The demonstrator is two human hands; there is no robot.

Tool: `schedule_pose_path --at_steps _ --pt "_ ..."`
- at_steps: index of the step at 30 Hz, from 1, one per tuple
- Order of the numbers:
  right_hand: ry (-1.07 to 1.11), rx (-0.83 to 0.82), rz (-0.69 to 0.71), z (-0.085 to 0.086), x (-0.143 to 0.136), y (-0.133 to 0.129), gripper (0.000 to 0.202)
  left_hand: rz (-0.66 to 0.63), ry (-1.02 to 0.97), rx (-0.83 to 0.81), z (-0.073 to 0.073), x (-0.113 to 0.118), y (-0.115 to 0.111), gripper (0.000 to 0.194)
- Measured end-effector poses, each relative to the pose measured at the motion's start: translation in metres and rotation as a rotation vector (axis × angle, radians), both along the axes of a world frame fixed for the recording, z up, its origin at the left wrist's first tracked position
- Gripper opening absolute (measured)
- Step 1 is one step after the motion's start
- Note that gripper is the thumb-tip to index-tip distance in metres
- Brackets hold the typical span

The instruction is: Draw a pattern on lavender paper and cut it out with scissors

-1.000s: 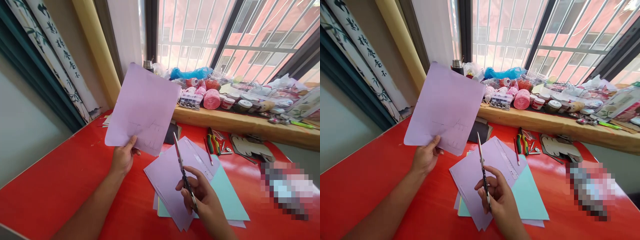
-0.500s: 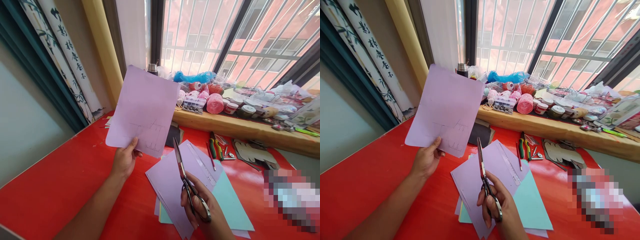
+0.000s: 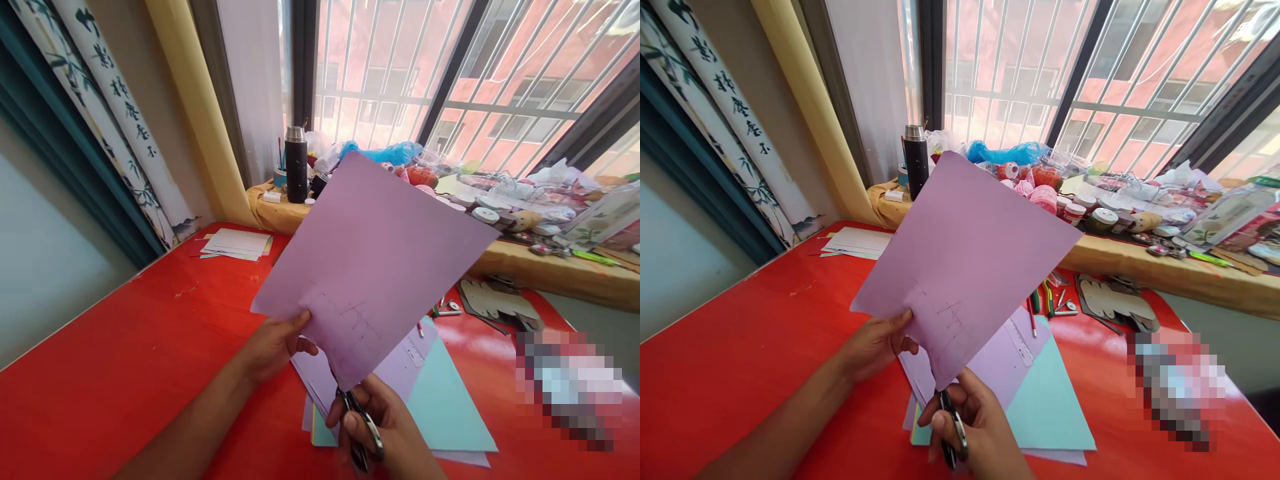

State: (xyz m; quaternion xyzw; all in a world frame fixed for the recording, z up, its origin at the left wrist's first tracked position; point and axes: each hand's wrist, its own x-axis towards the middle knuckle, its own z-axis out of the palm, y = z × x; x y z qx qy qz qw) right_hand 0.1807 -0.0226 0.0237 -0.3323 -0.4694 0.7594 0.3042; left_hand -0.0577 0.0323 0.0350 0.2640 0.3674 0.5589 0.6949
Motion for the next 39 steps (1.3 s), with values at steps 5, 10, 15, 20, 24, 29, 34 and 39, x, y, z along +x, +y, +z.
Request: schedule_pose_path --at_steps 5,10,15,20,24,29,34,39 --pt "-0.044 0.051 0.033 0.001 -0.003 -0.001 0.066 0.027 0.027 -0.012 -0.001 0.000 0.002 0.050" --pt "-0.024 0.030 0.029 -0.003 -0.004 -0.002 0.066 0.057 0.069 -0.031 0.002 0.005 0.002 0.051" --pt "0.030 -0.032 0.021 -0.003 -0.006 -0.002 0.062 0.088 0.110 -0.058 0.006 0.007 0.001 0.055" --pt "0.044 -0.032 -0.105 -0.001 0.000 0.004 0.078 0.261 0.167 -0.077 0.009 -0.012 0.009 0.054" --pt "0.036 0.017 -0.232 -0.005 0.012 0.009 0.078 0.533 0.188 -0.044 0.014 -0.037 0.019 0.054" --pt "0.081 0.212 -0.322 -0.018 0.022 0.013 0.077 0.654 0.195 0.018 0.022 -0.045 0.021 0.063" --pt "-0.030 0.225 -0.341 -0.012 0.016 0.005 0.077 0.661 0.200 0.064 0.027 -0.038 0.018 0.067" --pt "-0.069 0.211 -0.304 -0.006 0.009 -0.004 0.086 0.642 0.215 0.095 0.028 -0.037 0.017 0.069"
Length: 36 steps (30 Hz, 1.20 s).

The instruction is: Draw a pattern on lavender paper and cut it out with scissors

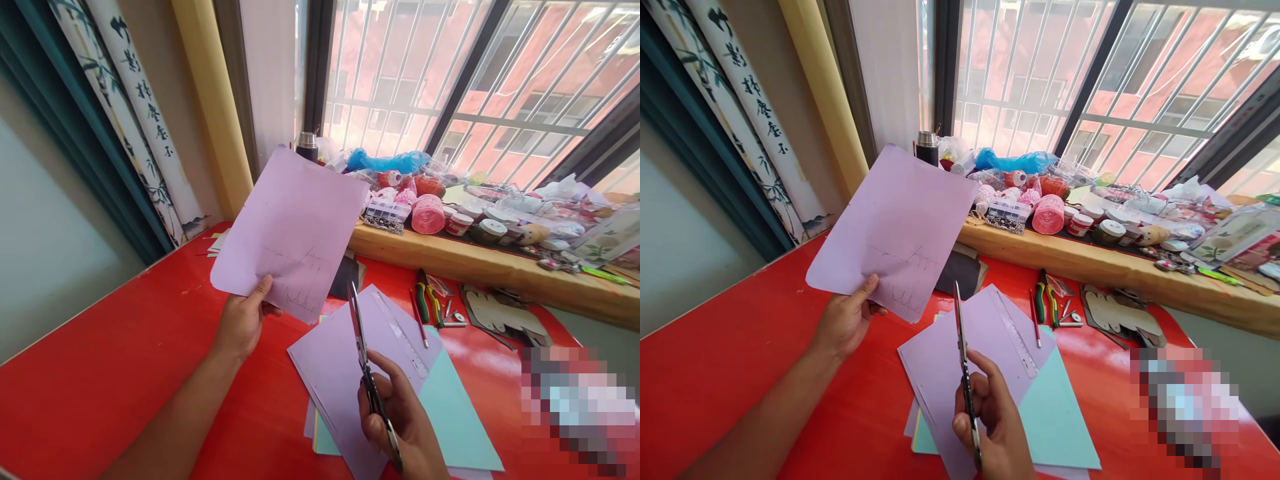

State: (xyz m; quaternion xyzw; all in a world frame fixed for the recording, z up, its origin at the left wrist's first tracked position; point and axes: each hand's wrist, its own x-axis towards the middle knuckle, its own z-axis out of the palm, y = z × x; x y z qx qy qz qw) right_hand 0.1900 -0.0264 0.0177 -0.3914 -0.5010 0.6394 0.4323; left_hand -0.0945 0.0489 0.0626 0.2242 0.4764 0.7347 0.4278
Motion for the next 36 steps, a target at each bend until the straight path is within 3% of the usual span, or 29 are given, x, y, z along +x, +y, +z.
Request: schedule_pose_path --at_steps 11,19,36 --pt "-0.005 0.222 0.024 -0.024 -0.001 0.000 0.070 -0.071 0.092 -0.006 -0.003 0.015 -0.008 0.063" --pt "-0.054 0.255 -0.050 -0.016 -0.002 -0.002 0.068 -0.138 0.069 -0.062 -0.012 0.032 -0.014 0.063" --pt "-0.017 0.172 -0.041 -0.013 -0.001 -0.002 0.076 -0.126 0.089 -0.065 -0.006 0.037 -0.019 0.061"
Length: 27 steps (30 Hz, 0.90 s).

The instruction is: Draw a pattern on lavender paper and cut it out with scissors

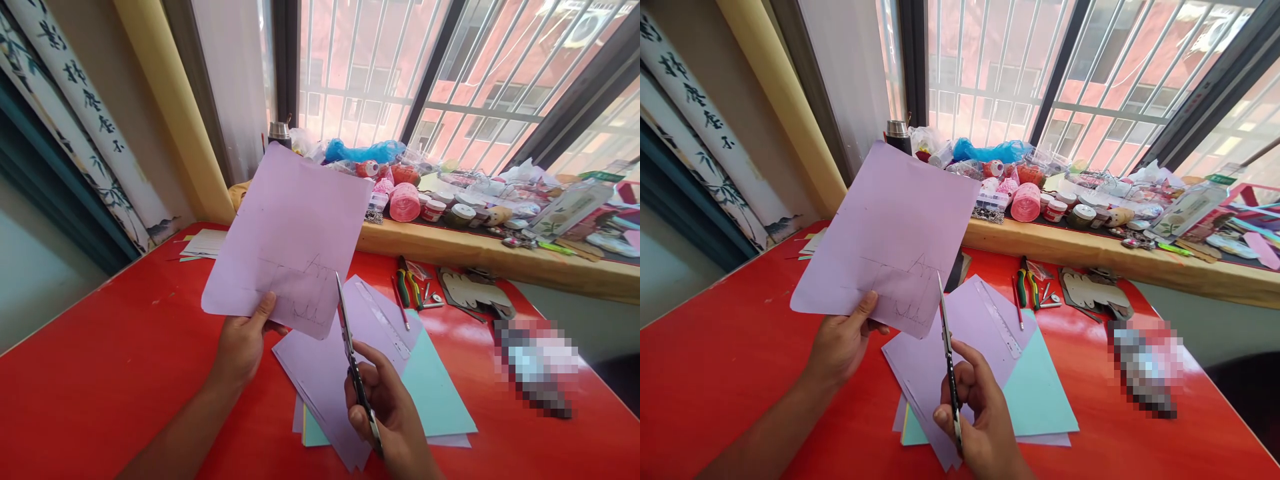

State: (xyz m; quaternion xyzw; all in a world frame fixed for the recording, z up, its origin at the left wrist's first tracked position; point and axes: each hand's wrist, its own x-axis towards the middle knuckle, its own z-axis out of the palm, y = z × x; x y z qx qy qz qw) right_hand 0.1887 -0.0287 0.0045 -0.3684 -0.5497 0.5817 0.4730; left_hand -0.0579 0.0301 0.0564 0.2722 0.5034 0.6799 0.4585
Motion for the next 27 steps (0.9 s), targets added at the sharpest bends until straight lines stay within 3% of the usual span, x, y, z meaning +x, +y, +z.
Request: schedule_pose_path --at_steps 19,27 --pt "-0.037 0.002 -0.010 0.018 -0.001 0.001 0.075 -0.009 0.007 0.005 0.003 0.000 -0.002 0.059" --pt "-0.032 0.045 -0.047 0.004 0.000 0.001 0.073 -0.022 0.030 0.020 0.001 -0.001 -0.002 0.055"
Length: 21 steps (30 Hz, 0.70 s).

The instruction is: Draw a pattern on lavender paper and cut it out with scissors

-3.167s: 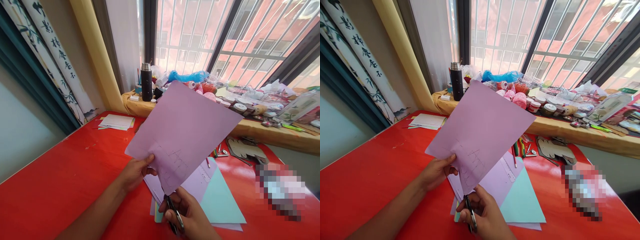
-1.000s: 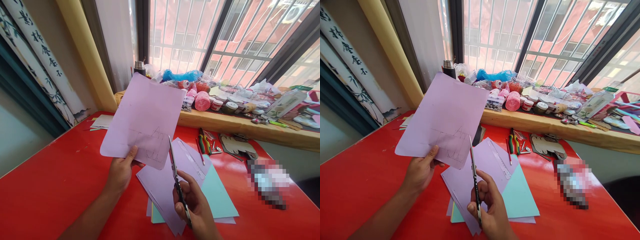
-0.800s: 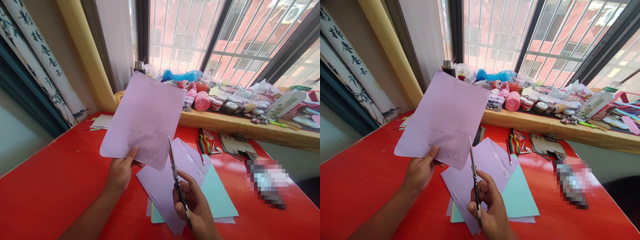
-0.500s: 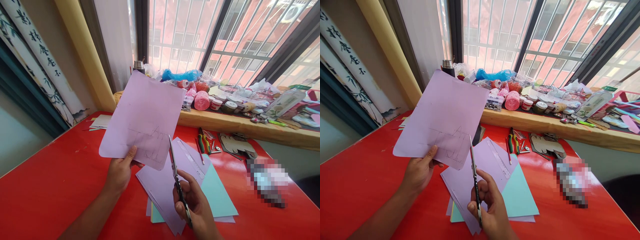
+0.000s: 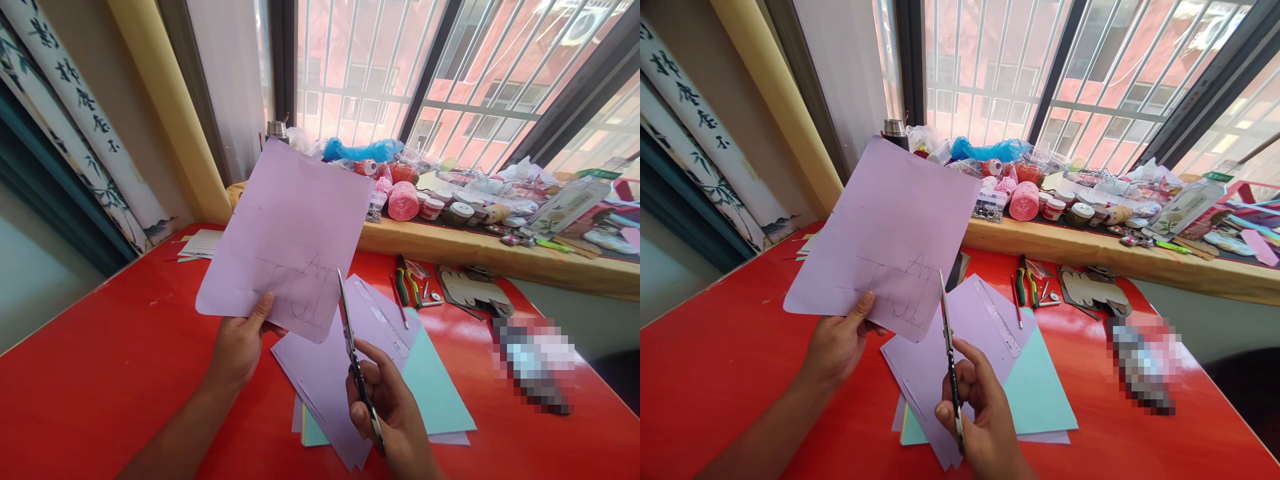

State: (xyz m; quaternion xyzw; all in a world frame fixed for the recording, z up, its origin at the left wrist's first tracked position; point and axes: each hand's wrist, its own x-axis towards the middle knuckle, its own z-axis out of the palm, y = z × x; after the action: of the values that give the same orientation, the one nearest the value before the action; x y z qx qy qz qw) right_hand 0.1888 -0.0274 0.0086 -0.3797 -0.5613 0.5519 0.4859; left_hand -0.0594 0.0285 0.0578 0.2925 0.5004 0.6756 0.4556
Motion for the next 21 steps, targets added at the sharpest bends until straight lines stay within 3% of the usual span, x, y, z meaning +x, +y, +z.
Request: schedule_pose_path --at_steps 21 --pt "-0.006 -0.013 0.023 -0.0015 0.0049 -0.0010 0.070 0.037 -0.035 0.021 0.0072 0.0008 0.0009 0.059"
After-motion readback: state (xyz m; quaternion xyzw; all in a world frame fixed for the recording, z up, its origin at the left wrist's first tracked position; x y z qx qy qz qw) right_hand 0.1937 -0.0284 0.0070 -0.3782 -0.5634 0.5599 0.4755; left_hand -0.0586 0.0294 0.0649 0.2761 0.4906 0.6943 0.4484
